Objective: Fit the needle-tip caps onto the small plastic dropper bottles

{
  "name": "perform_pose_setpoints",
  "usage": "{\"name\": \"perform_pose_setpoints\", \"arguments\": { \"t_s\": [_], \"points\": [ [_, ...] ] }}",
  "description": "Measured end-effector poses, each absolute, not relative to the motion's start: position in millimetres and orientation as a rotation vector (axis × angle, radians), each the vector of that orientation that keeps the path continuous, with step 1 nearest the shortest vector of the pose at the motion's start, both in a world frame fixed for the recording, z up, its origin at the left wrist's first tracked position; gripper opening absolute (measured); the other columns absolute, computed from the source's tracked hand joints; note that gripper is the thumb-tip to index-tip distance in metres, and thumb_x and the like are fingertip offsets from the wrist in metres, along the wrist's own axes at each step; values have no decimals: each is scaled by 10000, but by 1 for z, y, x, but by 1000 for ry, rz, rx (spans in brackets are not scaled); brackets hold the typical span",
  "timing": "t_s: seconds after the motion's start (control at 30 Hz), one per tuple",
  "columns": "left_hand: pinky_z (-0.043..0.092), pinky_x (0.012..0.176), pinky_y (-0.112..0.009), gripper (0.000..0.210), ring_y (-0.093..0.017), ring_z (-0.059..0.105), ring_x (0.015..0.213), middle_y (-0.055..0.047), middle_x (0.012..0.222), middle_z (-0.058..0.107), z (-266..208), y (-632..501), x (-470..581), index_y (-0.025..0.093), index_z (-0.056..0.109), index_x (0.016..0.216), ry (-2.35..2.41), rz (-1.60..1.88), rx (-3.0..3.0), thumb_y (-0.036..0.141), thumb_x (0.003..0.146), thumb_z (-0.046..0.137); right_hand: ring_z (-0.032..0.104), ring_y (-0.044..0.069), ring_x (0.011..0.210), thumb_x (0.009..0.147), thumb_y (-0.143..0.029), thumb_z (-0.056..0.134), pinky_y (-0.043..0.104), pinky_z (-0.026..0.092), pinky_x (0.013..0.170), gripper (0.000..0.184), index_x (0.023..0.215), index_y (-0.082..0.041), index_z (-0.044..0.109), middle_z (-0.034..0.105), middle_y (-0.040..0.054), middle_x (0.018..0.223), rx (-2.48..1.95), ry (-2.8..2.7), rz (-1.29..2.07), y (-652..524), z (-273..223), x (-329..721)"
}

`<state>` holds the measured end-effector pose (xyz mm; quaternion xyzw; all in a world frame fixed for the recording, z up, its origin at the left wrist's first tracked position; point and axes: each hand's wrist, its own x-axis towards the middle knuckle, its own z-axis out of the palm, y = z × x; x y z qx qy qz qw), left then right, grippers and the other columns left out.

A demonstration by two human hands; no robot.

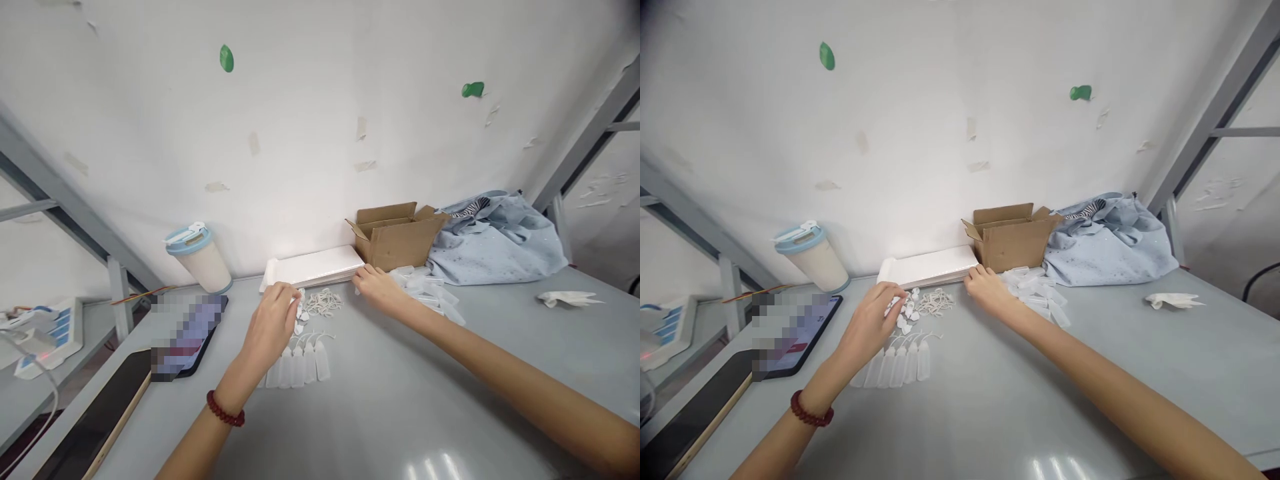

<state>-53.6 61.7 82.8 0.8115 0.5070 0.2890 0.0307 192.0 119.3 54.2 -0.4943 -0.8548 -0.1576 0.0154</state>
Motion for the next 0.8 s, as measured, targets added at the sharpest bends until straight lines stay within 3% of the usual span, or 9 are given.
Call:
{"name": "perform_pose_setpoints", "arguments": {
  "t_s": [0.2, 0.37, 0.53, 0.67, 0.8],
  "points": [
    [433, 805, -410, 167, -268, 519, 960, -93, 962, 595, 85, 57, -55, 184, 550, 898, 1644, 1187, 2222, 260, 899, 401, 607, 209, 983, 918, -301, 556, 412, 520, 825, 296, 1178, -161, 556, 581, 88, 1187, -1539, -2648, -433, 120, 57, 191],
    [472, 666, -341, 208, -210, 584, 734, -58, 834, 623, 90, 50, -45, 182, 583, 874, 1608, 1204, 1912, 350, 865, 460, 598, 247, 961, 870, -144, 575, 382, 500, 804, 80, 909, -96, 625, 656, 125, 959, -1490, -2528, -300, 96, 68, 193],
    [512, 575, -284, 243, -157, 607, 594, -45, 738, 658, 88, 39, -26, 152, 604, 862, 1434, 1080, 1667, 374, 794, 534, 627, 164, 864, 877, -208, 565, 252, 515, 754, 138, 996, -139, 575, 664, 79, 930, -1340, -2434, -100, 42, 59, 193],
    [515, 622, -271, 217, -149, 609, 615, -23, 672, 652, 86, 29, -14, 149, 619, 798, 1246, 924, 1413, 354, 728, 617, 622, 196, 876, 872, -154, 528, 324, 521, 763, 171, 1039, -170, 561, 660, 77, 957, -1087, -2320, 213, 13, 52, 189],
    [480, 638, -253, 177, -139, 580, 616, 3, 617, 615, 87, 20, -9, 161, 644, 745, 1166, 784, 1329, 337, 727, 634, 616, 223, 843, 890, -148, 493, 376, 528, 724, 181, 1060, -170, 552, 648, 95, 967, -1027, -2295, 260, 7, 54, 187]
  ]
}}
